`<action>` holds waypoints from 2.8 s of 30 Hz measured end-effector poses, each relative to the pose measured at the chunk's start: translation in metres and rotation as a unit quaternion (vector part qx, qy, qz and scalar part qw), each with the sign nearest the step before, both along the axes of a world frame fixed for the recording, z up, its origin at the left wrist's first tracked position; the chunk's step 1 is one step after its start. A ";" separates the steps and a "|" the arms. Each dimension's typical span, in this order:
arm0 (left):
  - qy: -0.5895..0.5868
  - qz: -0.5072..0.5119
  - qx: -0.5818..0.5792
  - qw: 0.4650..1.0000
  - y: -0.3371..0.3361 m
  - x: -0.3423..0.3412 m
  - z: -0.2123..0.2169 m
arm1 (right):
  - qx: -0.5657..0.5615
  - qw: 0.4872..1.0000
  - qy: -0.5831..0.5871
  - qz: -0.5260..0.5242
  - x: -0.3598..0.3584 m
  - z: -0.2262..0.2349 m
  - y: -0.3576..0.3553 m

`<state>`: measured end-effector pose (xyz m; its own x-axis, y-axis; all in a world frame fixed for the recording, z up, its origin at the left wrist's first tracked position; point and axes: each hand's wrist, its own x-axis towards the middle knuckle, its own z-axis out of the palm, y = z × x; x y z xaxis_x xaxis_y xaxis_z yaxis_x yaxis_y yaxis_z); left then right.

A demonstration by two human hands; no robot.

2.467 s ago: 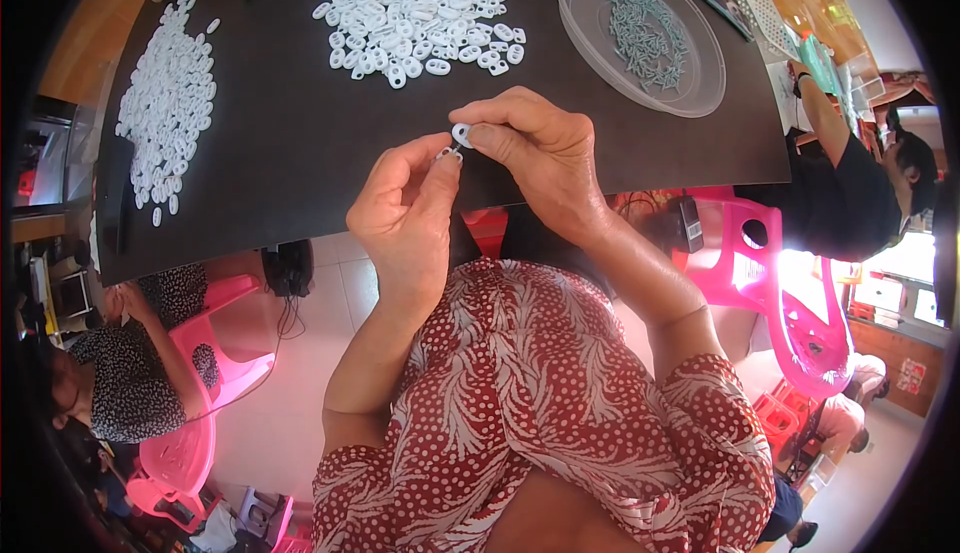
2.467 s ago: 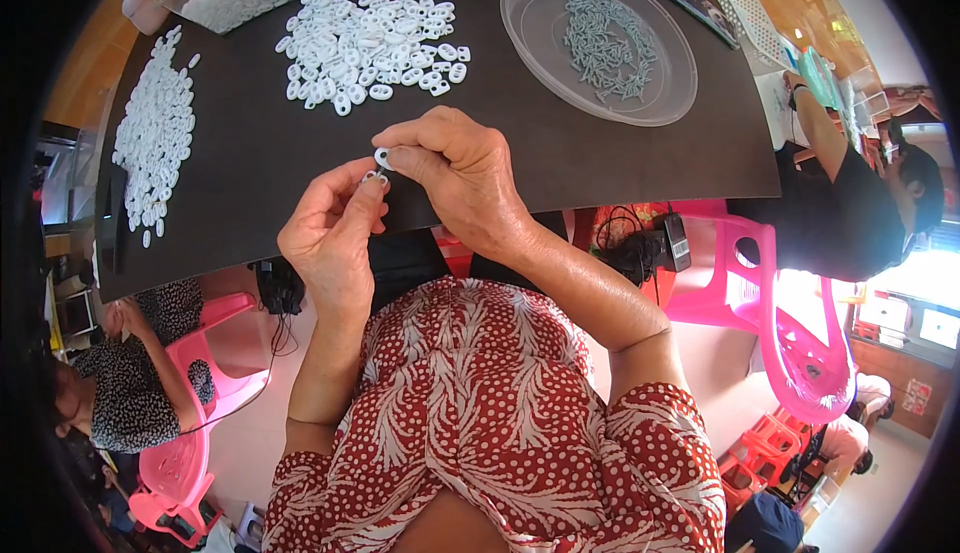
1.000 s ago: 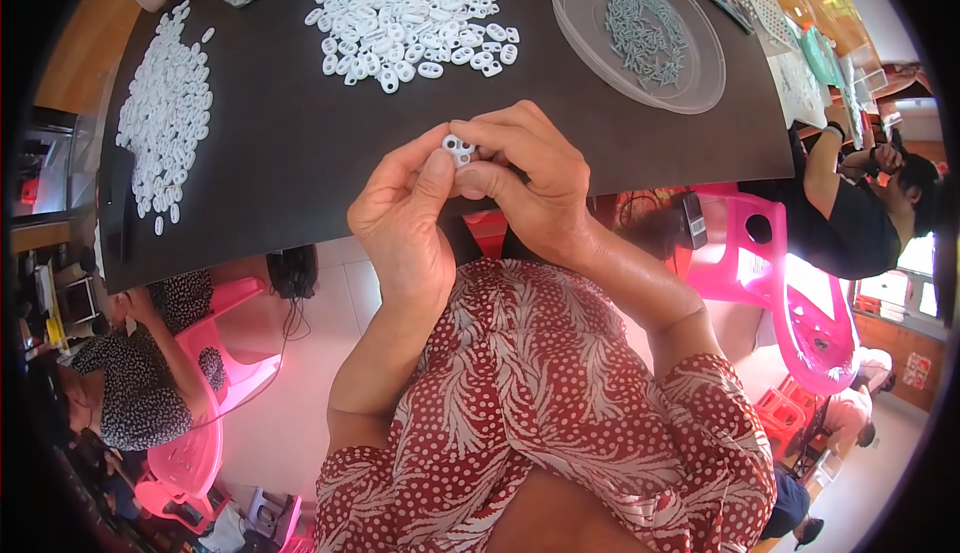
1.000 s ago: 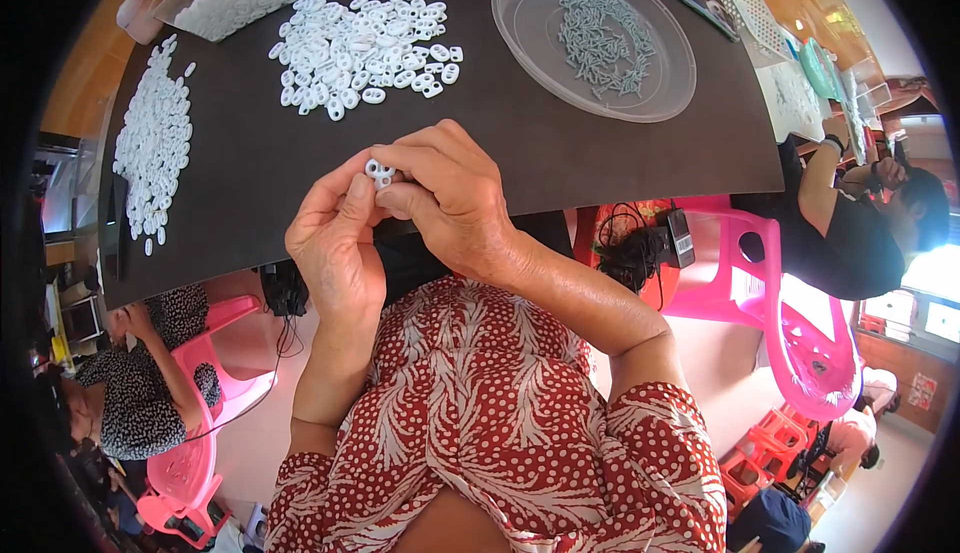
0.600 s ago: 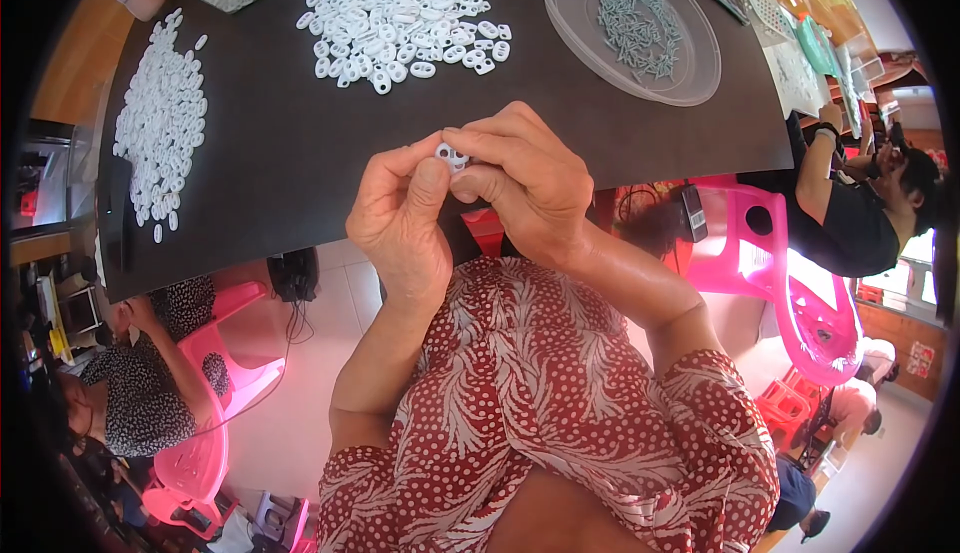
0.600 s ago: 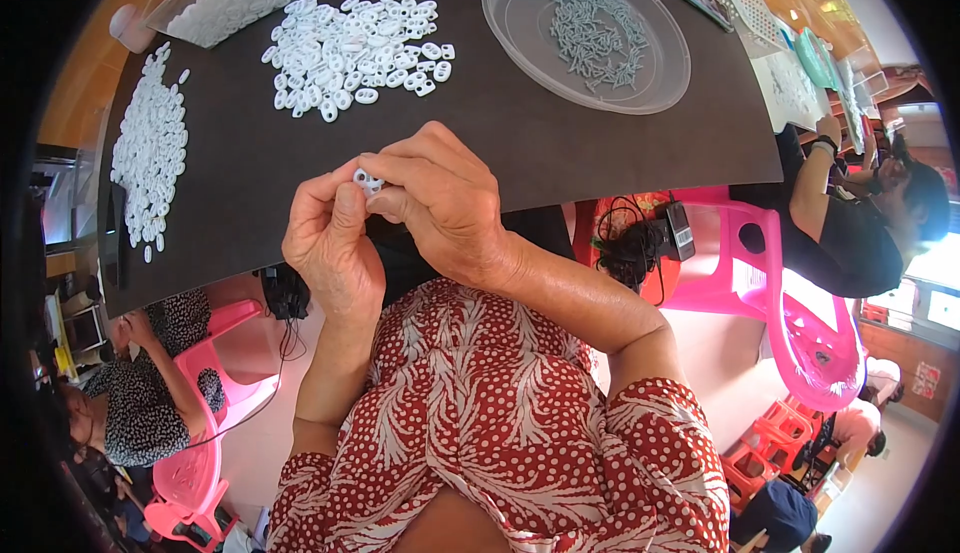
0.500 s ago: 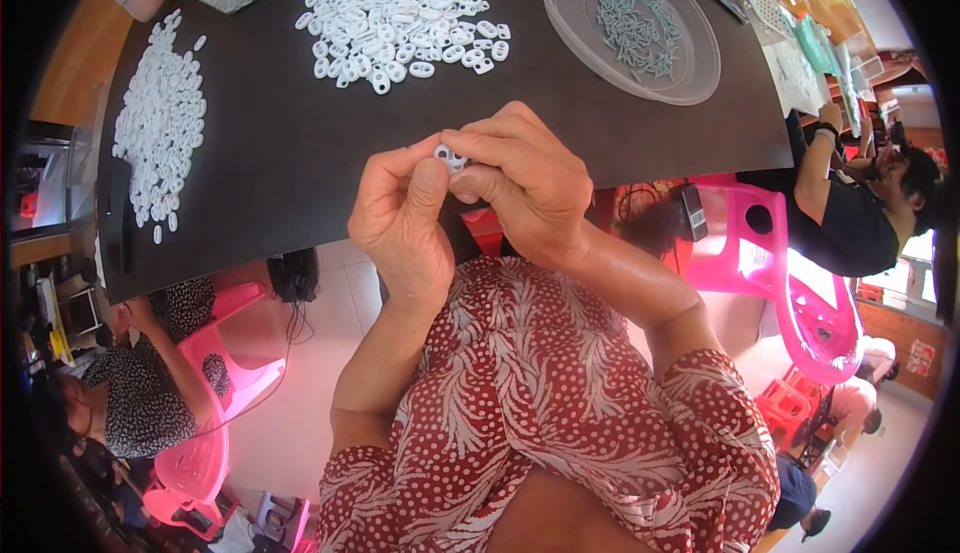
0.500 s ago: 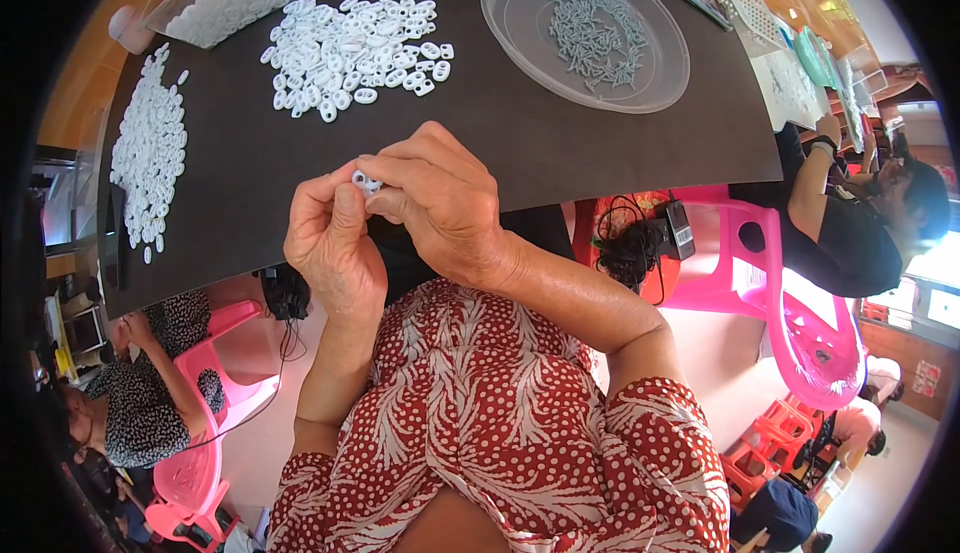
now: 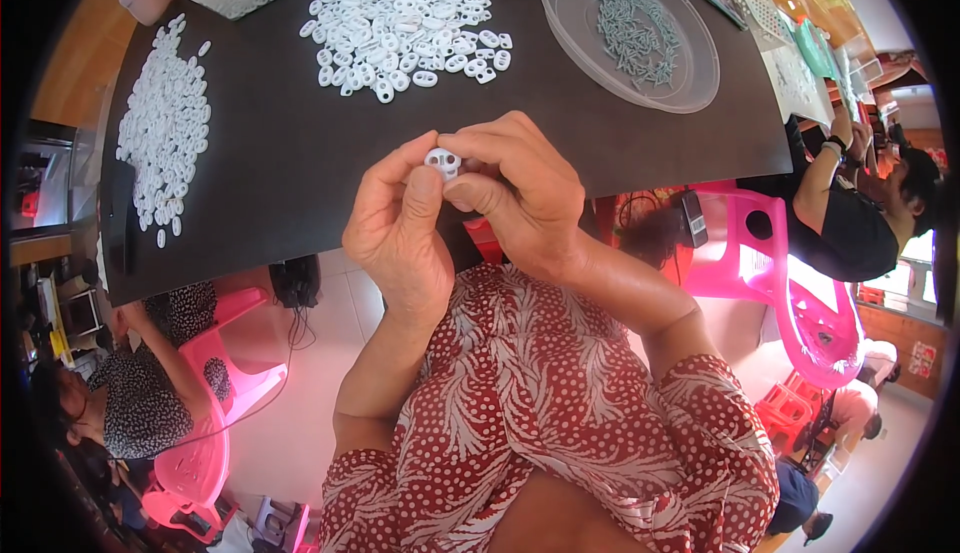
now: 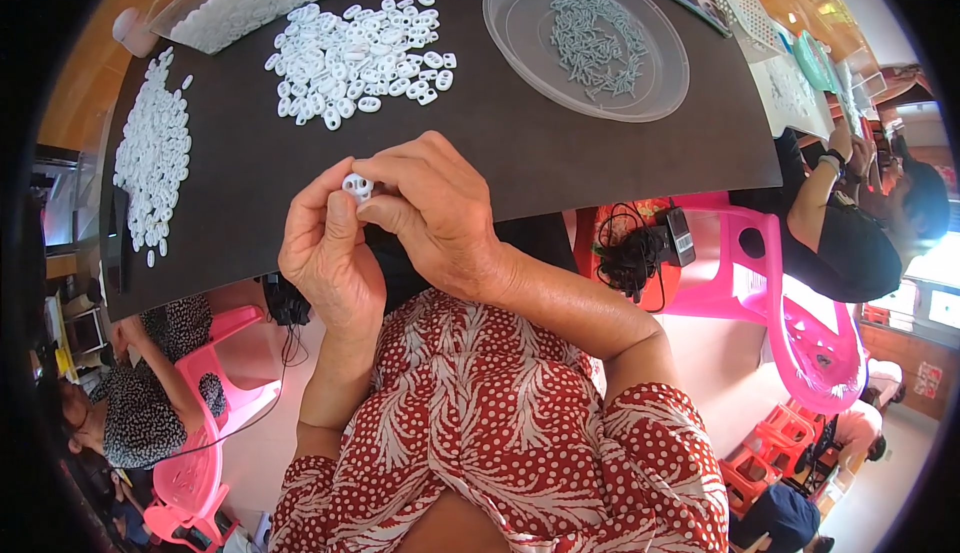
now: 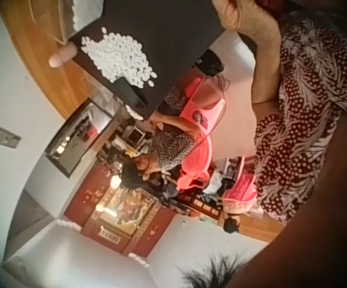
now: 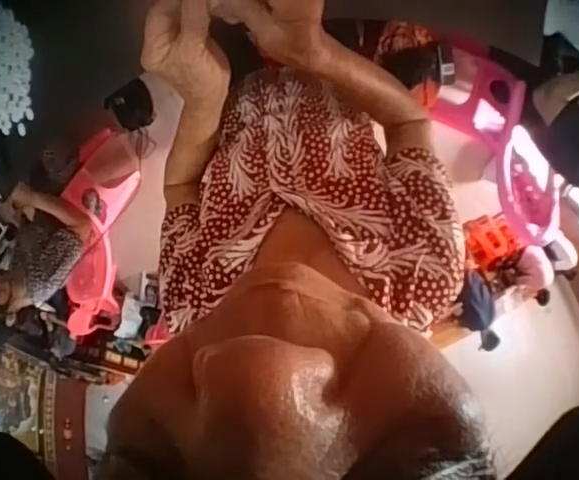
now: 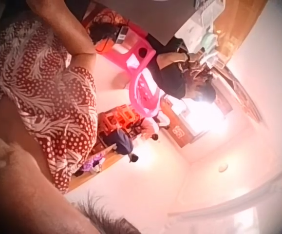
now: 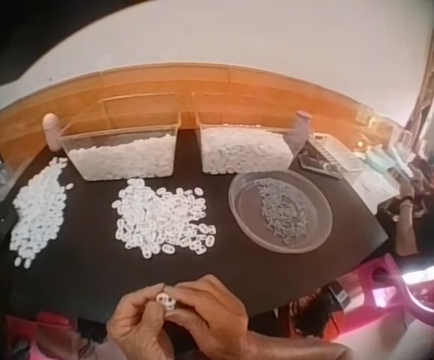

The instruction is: Assembling small white plastic components by manually inserting smaller metal parts into them.

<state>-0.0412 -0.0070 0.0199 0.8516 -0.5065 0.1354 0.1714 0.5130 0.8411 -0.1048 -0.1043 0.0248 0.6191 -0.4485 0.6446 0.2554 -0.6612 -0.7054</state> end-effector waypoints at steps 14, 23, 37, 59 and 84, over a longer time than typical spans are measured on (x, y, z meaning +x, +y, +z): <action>-0.105 0.072 -0.014 0.992 -0.004 -0.014 -0.011 | -0.028 0.995 -0.087 -0.033 0.008 -0.010 0.011; -0.173 0.110 -0.015 0.979 -0.014 -0.012 -0.014 | -0.082 0.989 -0.115 -0.033 0.012 -0.010 0.005; -0.252 0.074 0.189 0.946 -0.007 0.016 -0.005 | 0.023 0.998 -0.006 -0.066 0.003 0.001 -0.024; -0.691 0.088 0.300 0.652 -0.071 0.073 -0.003 | -0.356 0.852 0.109 -0.367 0.076 0.111 -0.319; -0.730 0.064 0.272 0.624 -0.075 0.087 -0.005 | -0.220 0.950 0.149 -0.166 0.007 0.076 -0.235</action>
